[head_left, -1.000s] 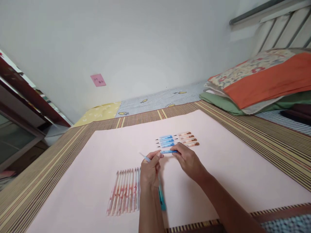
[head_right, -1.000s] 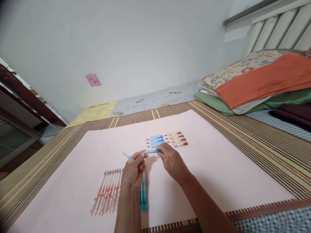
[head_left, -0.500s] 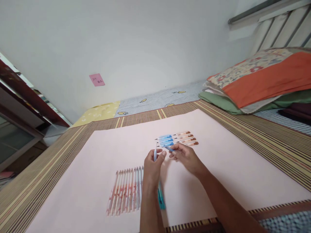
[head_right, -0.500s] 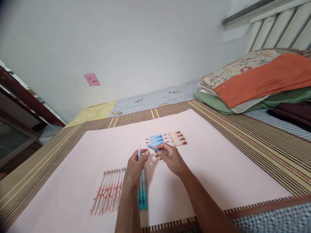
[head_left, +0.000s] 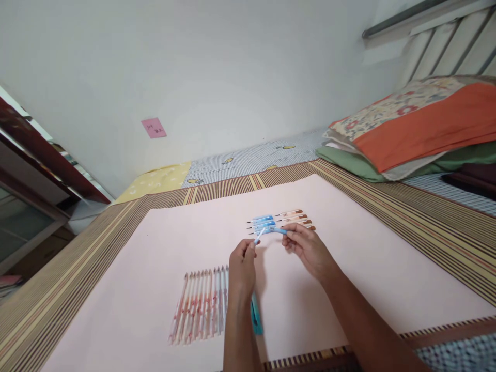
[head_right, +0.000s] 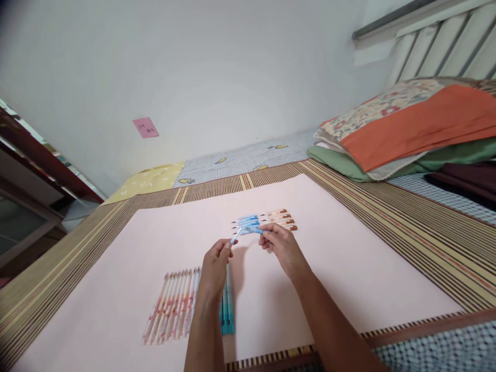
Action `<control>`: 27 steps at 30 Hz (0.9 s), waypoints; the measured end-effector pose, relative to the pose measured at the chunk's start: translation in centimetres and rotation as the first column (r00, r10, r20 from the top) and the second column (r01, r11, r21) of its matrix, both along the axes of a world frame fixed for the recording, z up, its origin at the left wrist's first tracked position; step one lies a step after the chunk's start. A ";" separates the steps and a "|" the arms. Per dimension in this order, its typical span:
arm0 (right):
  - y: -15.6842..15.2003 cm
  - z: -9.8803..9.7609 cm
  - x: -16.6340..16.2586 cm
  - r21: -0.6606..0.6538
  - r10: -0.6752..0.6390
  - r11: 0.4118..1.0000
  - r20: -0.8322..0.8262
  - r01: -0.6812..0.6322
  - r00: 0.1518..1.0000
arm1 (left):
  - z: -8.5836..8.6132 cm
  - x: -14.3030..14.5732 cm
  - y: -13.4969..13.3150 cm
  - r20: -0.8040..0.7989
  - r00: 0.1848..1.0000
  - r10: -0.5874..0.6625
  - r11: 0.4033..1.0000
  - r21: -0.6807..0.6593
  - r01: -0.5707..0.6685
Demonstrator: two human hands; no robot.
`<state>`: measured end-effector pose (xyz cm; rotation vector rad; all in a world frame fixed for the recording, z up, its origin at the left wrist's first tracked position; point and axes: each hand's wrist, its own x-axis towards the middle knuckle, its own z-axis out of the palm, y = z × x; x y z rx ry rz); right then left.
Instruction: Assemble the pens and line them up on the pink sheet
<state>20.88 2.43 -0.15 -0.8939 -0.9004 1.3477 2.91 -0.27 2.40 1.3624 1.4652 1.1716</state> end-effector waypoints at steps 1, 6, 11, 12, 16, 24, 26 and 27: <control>0.0 0.0 0.1 0.003 -0.007 1.000 0.016 0.007 1.000 | 0.0 0.0 0.0 0.000 1.000 -0.008 1.000 0.005 0.008; 0.1 0.3 0.5 0.040 -0.043 0.998 0.102 0.039 0.994 | 0.0 0.1 -0.2 0.009 1.000 -0.029 0.999 0.025 0.029; 0.1 0.4 1.6 0.082 -0.124 0.990 0.135 0.113 0.983 | 0.2 0.0 -0.3 -0.013 1.000 -0.010 0.999 0.042 0.011; 0.2 0.4 1.7 0.091 -0.131 0.989 0.152 0.118 0.980 | 0.2 0.0 -0.3 -0.013 1.000 -0.009 0.999 0.041 0.010; 0.1 0.4 1.9 0.121 -0.111 0.989 0.242 0.083 0.964 | 0.0 0.2 -0.3 -0.028 1.000 -0.013 0.999 0.046 0.015; -0.3 1.2 2.5 0.133 -0.013 0.990 0.388 -0.042 0.922 | -0.2 0.2 -0.4 -0.181 0.981 -0.068 0.992 0.090 0.086; -0.4 1.5 2.7 0.123 0.021 0.989 0.426 -0.081 0.905 | -0.1 0.2 -0.5 -0.199 0.975 -0.101 0.989 0.091 0.121; -0.5 1.6 2.8 0.117 0.035 0.989 0.431 -0.095 0.902 | -0.1 0.3 -0.5 -0.200 0.973 -0.115 0.987 0.091 0.135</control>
